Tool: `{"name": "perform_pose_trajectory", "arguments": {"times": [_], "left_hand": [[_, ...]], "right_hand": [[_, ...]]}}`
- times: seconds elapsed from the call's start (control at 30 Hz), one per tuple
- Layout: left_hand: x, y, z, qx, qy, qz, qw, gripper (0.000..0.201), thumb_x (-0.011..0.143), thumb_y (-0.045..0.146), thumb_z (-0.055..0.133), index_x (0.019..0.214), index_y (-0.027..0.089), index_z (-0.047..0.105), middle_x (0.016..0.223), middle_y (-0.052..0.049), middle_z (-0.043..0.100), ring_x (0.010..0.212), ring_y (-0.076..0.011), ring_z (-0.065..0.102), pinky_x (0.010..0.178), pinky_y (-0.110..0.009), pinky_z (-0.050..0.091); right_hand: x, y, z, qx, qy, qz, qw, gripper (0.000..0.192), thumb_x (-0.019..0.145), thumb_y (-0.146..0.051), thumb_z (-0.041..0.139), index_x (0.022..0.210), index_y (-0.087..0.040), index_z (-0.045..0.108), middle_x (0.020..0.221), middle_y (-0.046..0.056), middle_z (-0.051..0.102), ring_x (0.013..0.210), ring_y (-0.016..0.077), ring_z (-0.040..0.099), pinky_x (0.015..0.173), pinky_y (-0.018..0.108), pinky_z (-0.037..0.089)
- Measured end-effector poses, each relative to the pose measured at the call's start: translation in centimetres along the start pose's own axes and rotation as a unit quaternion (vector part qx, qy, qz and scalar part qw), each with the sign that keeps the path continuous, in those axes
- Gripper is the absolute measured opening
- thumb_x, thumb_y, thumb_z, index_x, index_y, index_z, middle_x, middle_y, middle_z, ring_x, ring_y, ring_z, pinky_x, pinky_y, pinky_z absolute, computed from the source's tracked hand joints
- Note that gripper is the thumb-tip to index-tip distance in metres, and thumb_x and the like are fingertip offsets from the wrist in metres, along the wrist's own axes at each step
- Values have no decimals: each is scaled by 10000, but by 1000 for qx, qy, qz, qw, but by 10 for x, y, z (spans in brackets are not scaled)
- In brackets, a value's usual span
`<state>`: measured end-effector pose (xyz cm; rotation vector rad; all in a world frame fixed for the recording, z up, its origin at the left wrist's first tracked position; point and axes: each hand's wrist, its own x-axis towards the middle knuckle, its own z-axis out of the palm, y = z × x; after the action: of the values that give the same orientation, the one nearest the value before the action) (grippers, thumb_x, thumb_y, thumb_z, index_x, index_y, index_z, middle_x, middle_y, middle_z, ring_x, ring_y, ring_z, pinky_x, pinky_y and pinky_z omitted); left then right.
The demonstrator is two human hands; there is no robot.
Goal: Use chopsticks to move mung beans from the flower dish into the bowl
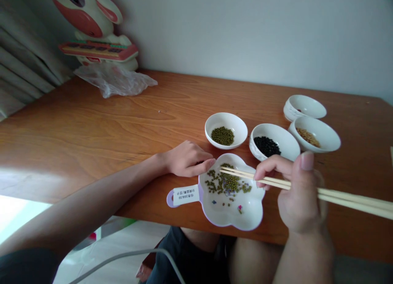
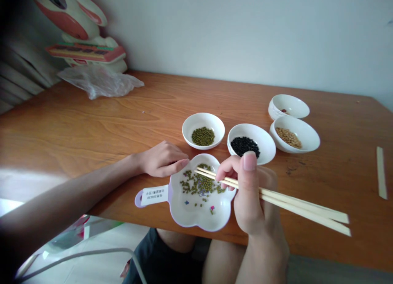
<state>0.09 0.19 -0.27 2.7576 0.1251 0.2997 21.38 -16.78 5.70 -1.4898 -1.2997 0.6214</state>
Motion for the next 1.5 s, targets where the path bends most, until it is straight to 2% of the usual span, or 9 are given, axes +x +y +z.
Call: {"name": "perform_pose_trajectory", "arguments": {"times": [0.13, 0.27, 0.47, 0.77, 0.93, 1.23, 1.37, 1.43, 1.5], "left_hand": [[0, 0, 0, -11, 13, 5, 1000, 400, 1053, 336, 363, 721, 183, 527, 644, -26, 607, 578, -131, 539, 575, -279, 360], [1, 1, -1, -18, 14, 3, 1000, 409, 1054, 346, 361, 721, 184, 536, 636, -25, 603, 565, -129, 528, 567, -277, 356], [1, 1, -1, -14, 5, -6, 1000, 406, 1055, 349, 359, 727, 185, 533, 644, -22, 613, 576, -128, 540, 573, -271, 364], [1, 1, -1, -13, 13, -3, 1000, 413, 1055, 355, 362, 729, 183, 550, 645, -23, 619, 571, -125, 542, 569, -269, 364], [2, 1, -1, -4, 6, -7, 1000, 410, 1057, 352, 353, 729, 185, 533, 646, -22, 620, 572, -129, 533, 565, -278, 348], [1, 1, -1, 1, 0, -10, 1000, 415, 1061, 361, 338, 736, 186, 527, 655, -23, 615, 572, -132, 524, 565, -295, 341], [1, 1, -1, 0, 0, -9, 1000, 414, 1062, 365, 335, 738, 186, 519, 653, -21, 611, 573, -131, 521, 568, -289, 339], [1, 0, 0, -1, 0, -4, 1000, 412, 1064, 364, 332, 747, 186, 524, 669, -23, 624, 581, -130, 530, 573, -283, 343], [1, 0, 0, -6, 2, 1, 1000, 409, 1063, 359, 332, 755, 183, 536, 680, -26, 637, 584, -129, 538, 575, -273, 350]], "right_hand": [[-11, 20, -1, 31, -19, -21, 999, 872, 958, -743, 86, 617, -213, 688, 559, 58, 657, 551, 184, 632, 528, 316, 472], [-28, 30, -2, 47, -32, -41, 998, 878, 963, -727, 77, 618, -210, 696, 572, 68, 663, 571, 206, 650, 537, 335, 496], [-37, 28, -5, 22, -53, -43, 997, 928, 894, -816, 36, 592, -214, 674, 584, 74, 656, 576, 218, 638, 544, 349, 493], [-40, 25, 8, 20, -41, -30, 999, 849, 942, -762, 83, 615, -223, 651, 599, 47, 639, 579, 200, 605, 550, 336, 439], [-41, 25, 10, 22, -45, -19, 999, 867, 928, -779, 78, 597, -218, 652, 589, 54, 630, 568, 200, 599, 548, 344, 439], [-38, 30, 12, 50, -11, -43, 998, 838, 983, -699, 135, 570, -221, 684, 555, 56, 643, 556, 198, 621, 538, 337, 452], [-37, 26, 5, 65, -9, -66, 996, 867, 971, -723, 136, 556, -211, 699, 541, 71, 658, 542, 207, 630, 541, 352, 469], [-35, 20, -2, 70, 12, -69, 995, 894, 956, -748, 116, 539, -207, 693, 525, 79, 652, 528, 214, 626, 553, 370, 479], [-28, 11, -9, 61, 59, -68, 994, 919, 937, -773, 83, 509, -210, 669, 499, 84, 626, 512, 219, 613, 557, 384, 477]]}}
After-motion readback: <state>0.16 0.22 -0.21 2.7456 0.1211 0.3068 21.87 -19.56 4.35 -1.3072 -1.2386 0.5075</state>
